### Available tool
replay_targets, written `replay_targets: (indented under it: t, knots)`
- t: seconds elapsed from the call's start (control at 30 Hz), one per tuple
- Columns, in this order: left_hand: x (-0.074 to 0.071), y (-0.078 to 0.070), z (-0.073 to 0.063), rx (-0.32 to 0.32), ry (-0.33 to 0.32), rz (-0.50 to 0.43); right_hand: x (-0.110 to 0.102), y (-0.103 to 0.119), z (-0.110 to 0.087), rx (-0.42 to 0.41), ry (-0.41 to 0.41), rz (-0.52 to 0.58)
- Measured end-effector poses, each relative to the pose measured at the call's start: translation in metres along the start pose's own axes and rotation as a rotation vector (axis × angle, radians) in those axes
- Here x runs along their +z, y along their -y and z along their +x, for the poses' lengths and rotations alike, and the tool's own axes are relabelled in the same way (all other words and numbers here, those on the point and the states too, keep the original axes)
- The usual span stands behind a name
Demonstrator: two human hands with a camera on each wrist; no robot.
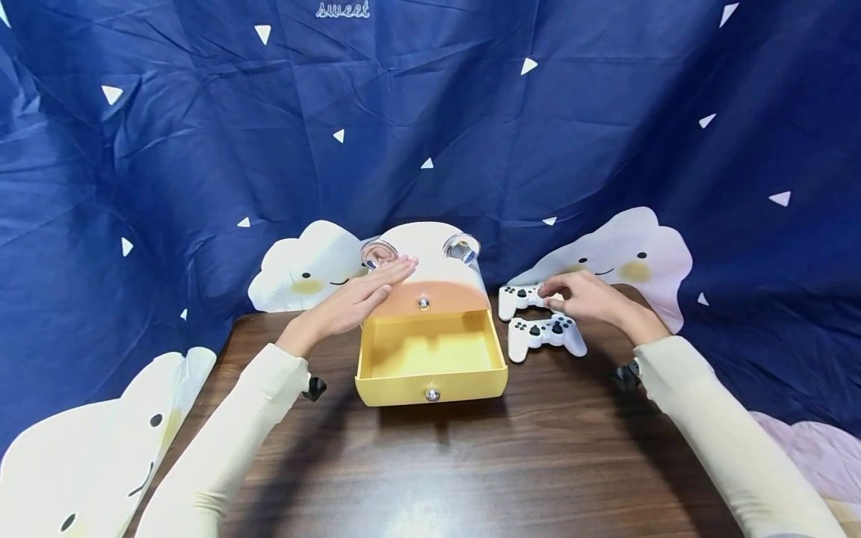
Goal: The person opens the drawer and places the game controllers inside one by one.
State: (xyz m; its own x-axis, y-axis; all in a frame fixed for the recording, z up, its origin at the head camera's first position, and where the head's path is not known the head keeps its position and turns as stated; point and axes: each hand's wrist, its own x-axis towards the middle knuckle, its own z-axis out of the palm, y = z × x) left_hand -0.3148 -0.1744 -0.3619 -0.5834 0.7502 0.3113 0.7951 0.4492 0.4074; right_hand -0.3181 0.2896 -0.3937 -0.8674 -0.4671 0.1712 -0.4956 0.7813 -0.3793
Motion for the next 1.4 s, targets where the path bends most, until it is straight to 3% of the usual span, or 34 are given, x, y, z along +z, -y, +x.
replay_targets:
  t: [0.33, 0.57, 1.13, 1.4]
  knots:
    - [0.001, 0.001, -0.001, -0.006, -0.003, 0.003, 0.022, -0.023, 0.016, 0.027, 0.186, 0.001]
    - [0.003, 0.002, 0.000, -0.011, -0.001, -0.015, 0.044, -0.034, 0.019, 0.042, 0.272, 0.039]
    - [0.002, 0.003, 0.001, -0.010, -0.003, -0.022, 0.070, -0.038, 0.021, -0.012, 0.306, -0.086]
    - [0.002, 0.003, -0.001, -0.016, -0.005, -0.018, 0.071, -0.036, 0.022, -0.035, 0.334, -0.160]
